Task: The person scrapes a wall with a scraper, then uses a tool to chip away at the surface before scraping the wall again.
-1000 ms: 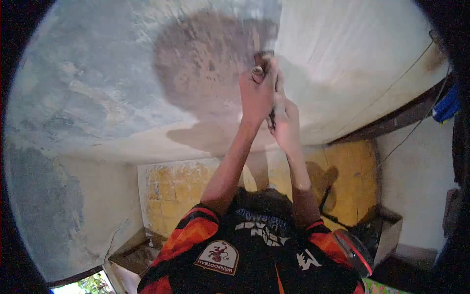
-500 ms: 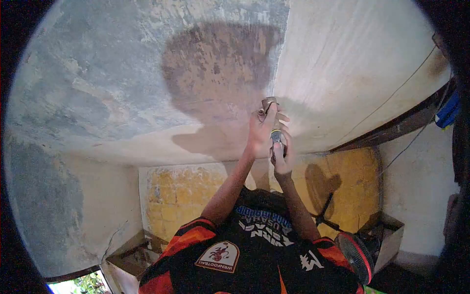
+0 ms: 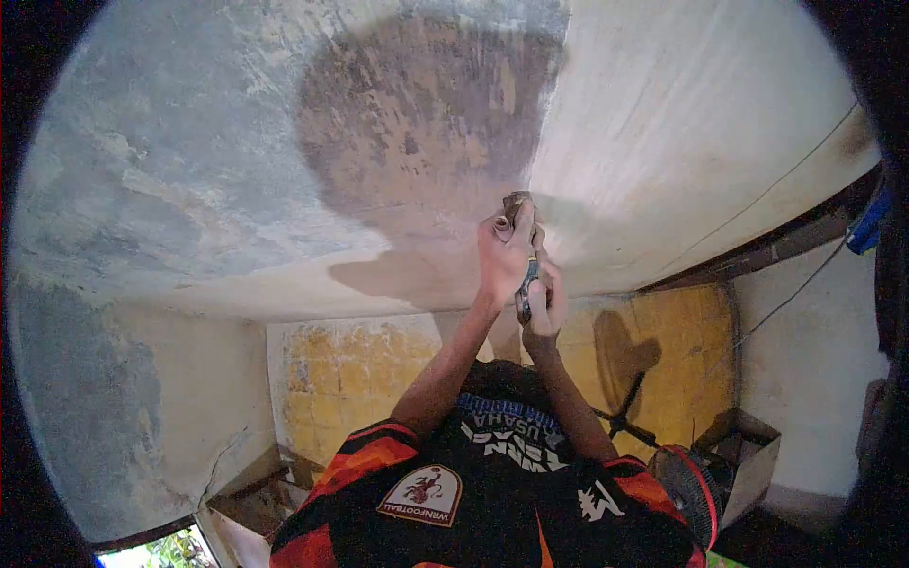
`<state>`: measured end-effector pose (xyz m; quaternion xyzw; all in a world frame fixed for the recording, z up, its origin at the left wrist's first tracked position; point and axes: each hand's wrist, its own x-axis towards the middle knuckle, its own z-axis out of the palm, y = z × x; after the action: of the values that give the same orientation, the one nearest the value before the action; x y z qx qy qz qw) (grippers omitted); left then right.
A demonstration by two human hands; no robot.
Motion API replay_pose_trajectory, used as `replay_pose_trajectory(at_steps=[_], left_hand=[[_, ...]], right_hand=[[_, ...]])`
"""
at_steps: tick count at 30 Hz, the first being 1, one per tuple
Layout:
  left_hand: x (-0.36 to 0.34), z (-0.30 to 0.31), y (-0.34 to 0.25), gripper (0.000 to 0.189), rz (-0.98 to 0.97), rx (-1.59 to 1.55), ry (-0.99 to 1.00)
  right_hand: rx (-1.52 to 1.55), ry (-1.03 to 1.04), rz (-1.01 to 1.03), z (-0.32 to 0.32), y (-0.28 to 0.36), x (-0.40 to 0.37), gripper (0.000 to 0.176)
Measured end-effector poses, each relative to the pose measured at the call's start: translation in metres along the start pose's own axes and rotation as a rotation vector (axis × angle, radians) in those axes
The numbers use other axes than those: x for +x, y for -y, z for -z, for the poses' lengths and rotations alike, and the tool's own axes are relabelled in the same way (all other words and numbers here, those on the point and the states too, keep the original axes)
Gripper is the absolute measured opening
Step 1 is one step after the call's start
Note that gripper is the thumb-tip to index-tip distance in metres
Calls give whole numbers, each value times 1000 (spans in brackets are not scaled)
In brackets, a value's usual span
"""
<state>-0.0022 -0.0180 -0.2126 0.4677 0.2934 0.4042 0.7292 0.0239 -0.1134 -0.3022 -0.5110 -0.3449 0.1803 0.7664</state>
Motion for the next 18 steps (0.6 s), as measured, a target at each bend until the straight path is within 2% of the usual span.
replay_pose_trajectory(at_steps=[4, 8, 13, 15, 17, 18], left_hand=[[-3, -7, -13, 29, 0, -21, -20], [2, -5, 2, 28, -93, 66, -35], [-3, -8, -14, 27, -45, -15, 20], [-4, -4, -5, 27, -27, -42, 12], [2, -4, 1, 26, -44, -81, 8], [2, -7, -5, 28, -32, -82, 6]], right_hand=[[47, 33, -121, 3, 7, -4, 43], [-41, 28, -97, 0, 27, 3, 42], [-78, 18, -19, 0, 18, 2, 41], [-26, 25, -161, 4, 21, -2, 40], [-18, 22, -157, 5, 22, 2, 39], [-36, 16, -87, 4, 21, 3, 39]])
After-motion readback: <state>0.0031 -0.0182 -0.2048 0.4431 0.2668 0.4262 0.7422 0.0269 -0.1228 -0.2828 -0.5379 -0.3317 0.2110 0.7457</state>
